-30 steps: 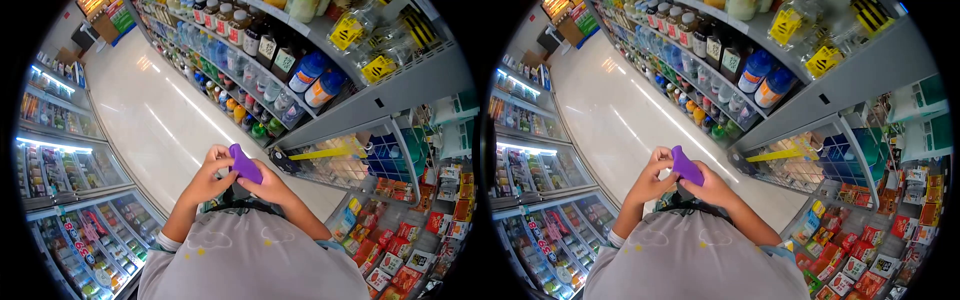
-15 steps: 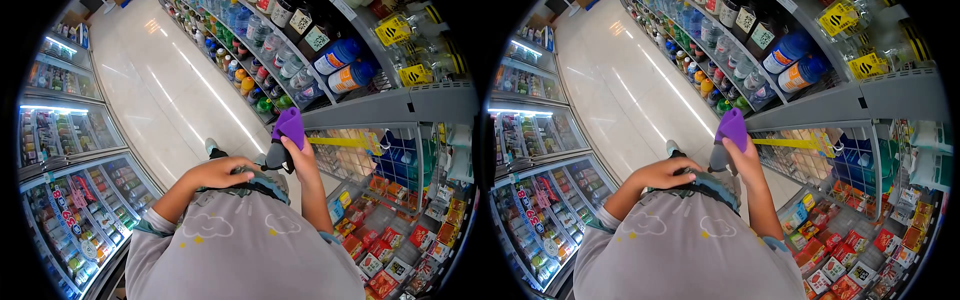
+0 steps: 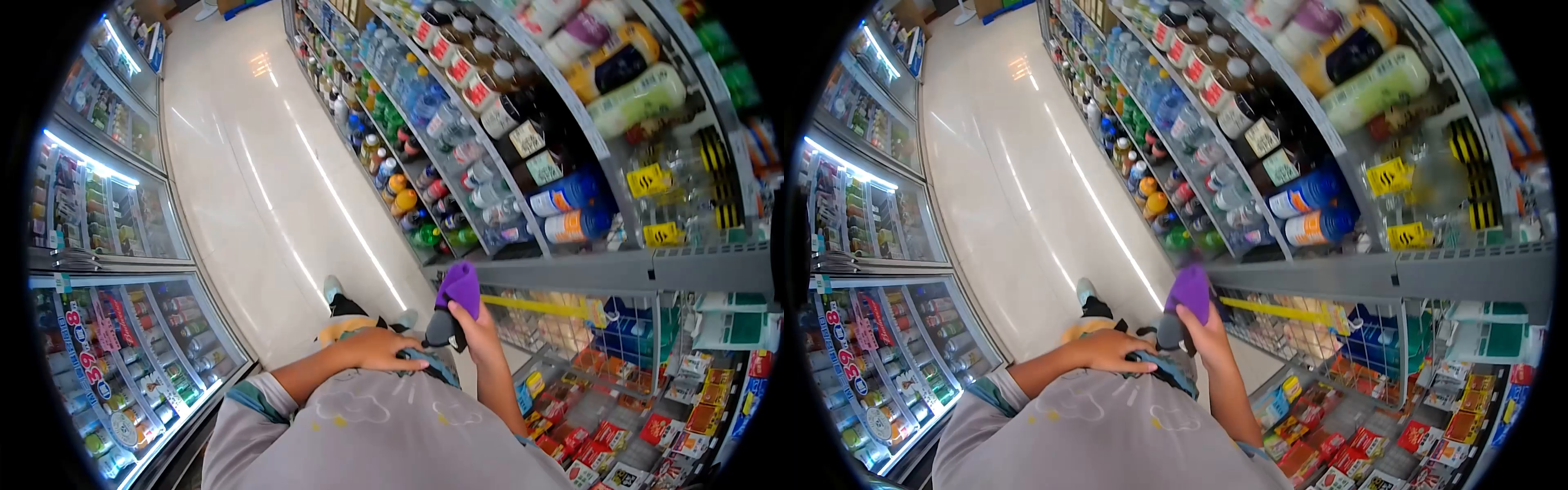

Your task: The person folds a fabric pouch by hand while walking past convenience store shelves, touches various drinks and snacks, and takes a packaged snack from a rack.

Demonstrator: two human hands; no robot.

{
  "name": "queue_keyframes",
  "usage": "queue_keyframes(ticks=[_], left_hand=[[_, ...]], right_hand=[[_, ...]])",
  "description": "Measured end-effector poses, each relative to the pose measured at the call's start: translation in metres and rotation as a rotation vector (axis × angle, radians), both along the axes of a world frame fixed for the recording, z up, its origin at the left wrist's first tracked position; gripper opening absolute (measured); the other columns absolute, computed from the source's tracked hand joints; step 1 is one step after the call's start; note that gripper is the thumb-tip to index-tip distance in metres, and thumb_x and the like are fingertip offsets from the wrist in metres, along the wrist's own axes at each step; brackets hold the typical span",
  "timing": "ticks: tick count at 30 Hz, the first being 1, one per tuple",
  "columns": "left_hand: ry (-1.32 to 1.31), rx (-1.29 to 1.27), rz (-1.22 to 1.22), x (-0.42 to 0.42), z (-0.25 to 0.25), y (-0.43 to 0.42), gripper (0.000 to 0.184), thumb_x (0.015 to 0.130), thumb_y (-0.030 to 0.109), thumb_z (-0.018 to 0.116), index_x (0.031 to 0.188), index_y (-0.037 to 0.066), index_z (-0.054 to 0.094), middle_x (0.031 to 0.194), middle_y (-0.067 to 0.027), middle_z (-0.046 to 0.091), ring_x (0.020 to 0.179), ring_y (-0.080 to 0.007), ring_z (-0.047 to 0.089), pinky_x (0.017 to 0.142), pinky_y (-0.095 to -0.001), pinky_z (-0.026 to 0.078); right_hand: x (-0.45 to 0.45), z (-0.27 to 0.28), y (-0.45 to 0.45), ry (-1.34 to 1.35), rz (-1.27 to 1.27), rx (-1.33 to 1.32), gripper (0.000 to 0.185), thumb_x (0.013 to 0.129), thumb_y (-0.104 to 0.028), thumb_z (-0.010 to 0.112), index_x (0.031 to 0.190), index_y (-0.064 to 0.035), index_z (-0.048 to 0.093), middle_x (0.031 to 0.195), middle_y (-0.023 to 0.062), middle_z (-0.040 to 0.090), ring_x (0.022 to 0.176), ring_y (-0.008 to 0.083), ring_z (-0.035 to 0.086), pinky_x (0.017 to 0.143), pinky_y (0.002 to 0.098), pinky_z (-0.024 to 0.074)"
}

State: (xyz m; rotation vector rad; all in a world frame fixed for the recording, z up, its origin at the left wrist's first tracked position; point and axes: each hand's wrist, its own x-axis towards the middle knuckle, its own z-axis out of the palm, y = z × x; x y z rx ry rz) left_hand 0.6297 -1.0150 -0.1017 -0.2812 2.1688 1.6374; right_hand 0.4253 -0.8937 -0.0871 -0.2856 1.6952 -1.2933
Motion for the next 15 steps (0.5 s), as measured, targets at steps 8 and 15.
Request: queue_keyframes(ticks=[8,15], left_hand=[[-0.001,-0.059,-0.030,0.046,-0.018,-0.049,0.064,0.094,0.070,0.051,0.115,0.013,0.071,0.098,-0.0165,0.073,0.089,-0.0354,0.069,0.078,-0.0418,0.053],[0.047,0.050,0.001,0.068,-0.029,-0.075,0.065,0.096,0.069,0.047,0.115,0.011,0.069,0.097,-0.0184,0.071,0.088,-0.0367,0.068,0.077,-0.0427,0.053]], right_hand=[[0.074,0.000,-0.061,-0.048,0.165,0.040,0.046,0.096,-0.018,0.071,0.136,-0.0004,0.056,0.125,0.0058,0.064,0.114,0.0151,0.060,0.101,0.0302,0.0461],[0.111,0.002,-0.090,-0.013,0.204,0.086,0.043,0.097,-0.016,0.070,0.133,0.0011,0.055,0.124,0.0066,0.063,0.114,0.0137,0.058,0.099,0.0284,0.0458]])
